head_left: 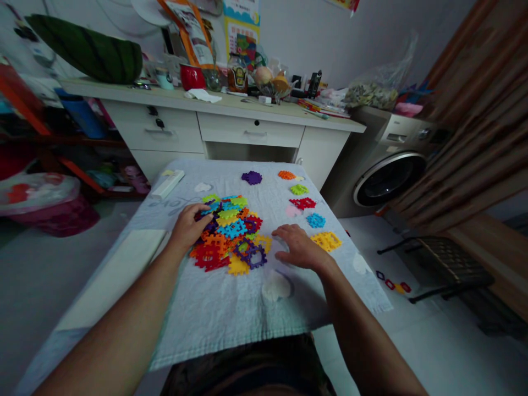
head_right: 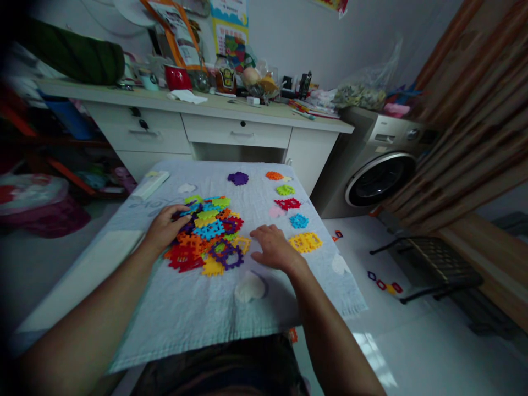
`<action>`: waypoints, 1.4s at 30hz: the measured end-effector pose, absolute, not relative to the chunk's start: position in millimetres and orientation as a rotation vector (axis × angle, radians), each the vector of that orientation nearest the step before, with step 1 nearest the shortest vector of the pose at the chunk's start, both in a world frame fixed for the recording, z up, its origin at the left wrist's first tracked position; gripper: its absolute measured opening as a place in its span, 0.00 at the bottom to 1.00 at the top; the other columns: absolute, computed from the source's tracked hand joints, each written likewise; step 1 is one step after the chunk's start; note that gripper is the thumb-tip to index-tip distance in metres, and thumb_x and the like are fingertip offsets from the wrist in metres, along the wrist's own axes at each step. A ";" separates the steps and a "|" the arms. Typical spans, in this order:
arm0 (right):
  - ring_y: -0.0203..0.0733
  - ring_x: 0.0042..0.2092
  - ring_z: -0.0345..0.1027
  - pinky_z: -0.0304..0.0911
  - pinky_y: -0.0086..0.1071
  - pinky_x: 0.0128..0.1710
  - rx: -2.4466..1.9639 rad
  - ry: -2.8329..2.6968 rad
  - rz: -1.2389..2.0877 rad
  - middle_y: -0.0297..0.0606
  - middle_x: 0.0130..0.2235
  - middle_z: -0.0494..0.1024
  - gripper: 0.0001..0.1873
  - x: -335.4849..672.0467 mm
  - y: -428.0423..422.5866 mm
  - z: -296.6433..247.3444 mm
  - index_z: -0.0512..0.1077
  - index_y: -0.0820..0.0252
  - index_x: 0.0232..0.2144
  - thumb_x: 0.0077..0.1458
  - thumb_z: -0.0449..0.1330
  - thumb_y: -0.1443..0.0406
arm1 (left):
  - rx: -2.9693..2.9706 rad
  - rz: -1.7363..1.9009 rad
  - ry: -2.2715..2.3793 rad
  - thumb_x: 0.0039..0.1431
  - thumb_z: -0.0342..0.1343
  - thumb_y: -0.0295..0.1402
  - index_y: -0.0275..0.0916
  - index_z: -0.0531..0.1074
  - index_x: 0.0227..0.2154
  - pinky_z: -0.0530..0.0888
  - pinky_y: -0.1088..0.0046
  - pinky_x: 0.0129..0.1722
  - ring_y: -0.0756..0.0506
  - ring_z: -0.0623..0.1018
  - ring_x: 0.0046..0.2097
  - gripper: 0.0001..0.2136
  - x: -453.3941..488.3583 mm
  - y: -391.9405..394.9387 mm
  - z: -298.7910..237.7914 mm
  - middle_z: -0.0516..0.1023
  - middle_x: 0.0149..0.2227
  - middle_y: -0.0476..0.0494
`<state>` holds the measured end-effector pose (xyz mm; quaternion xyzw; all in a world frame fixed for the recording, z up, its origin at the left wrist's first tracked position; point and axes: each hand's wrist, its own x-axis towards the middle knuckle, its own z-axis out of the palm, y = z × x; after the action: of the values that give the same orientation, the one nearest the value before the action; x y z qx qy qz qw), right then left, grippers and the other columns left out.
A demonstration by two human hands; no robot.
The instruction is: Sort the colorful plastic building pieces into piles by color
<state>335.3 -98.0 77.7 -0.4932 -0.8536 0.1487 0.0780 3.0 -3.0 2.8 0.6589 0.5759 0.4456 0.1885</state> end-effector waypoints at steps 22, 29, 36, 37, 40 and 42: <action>0.43 0.51 0.65 0.61 0.38 0.55 -1.475 -2.091 0.499 0.44 0.50 0.68 0.28 314.5 -80.8 34.8 0.66 0.60 0.55 0.50 0.60 0.69 | 1.845 1.259 1.641 0.51 0.55 0.42 0.40 0.74 0.37 0.66 0.60 0.57 0.40 0.72 0.52 0.14 7.4 -7.3 9.4 0.73 0.46 0.42; 0.45 0.50 0.67 0.64 0.41 0.52 -1.470 -1.977 0.489 0.46 0.53 0.71 0.33 319.0 -85.4 40.7 0.60 0.61 0.59 0.49 0.57 0.68 | 1.851 1.266 1.635 0.50 0.55 0.42 0.40 0.74 0.36 0.66 0.61 0.56 0.40 0.72 0.51 0.14 6.4 -5.5 7.2 0.74 0.44 0.42; 0.48 0.48 0.67 0.68 0.43 0.46 -1.439 -1.800 0.278 0.46 0.48 0.70 0.24 359.9 -94.1 56.6 0.67 0.58 0.49 0.49 0.62 0.60 | 1.848 1.245 1.644 0.49 0.55 0.41 0.40 0.74 0.38 0.66 0.60 0.56 0.40 0.72 0.51 0.15 4.3 -1.9 2.7 0.74 0.45 0.43; 0.48 0.48 0.67 0.68 0.43 0.46 -1.461 -1.772 0.251 0.46 0.48 0.69 0.23 370.0 -97.0 58.3 0.67 0.58 0.48 0.49 0.62 0.59 | 1.846 1.246 1.645 0.49 0.55 0.41 0.40 0.74 0.38 0.66 0.60 0.56 0.40 0.72 0.51 0.15 4.3 -1.5 2.1 0.74 0.45 0.43; 0.49 0.48 0.67 0.69 0.44 0.45 -1.586 -1.691 0.189 0.47 0.50 0.68 0.27 403.8 -108.7 61.5 0.65 0.58 0.51 0.47 0.61 0.61 | 1.841 1.258 1.639 0.49 0.56 0.42 0.40 0.75 0.38 0.67 0.60 0.56 0.40 0.73 0.50 0.15 4.2 -0.5 0.6 0.74 0.45 0.42; 0.50 0.48 0.68 0.69 0.45 0.45 -1.696 -1.657 0.157 0.49 0.51 0.69 0.33 427.4 -118.0 62.0 0.61 0.60 0.56 0.46 0.59 0.63 | 1.842 1.268 1.634 0.49 0.56 0.42 0.40 0.75 0.38 0.67 0.60 0.56 0.40 0.73 0.50 0.15 4.0 0.2 -0.2 0.74 0.45 0.43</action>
<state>427.4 -118.0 62.0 -0.6622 -0.6469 0.0612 0.3732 4.0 0.2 -0.2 0.6535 0.5799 0.4498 0.1850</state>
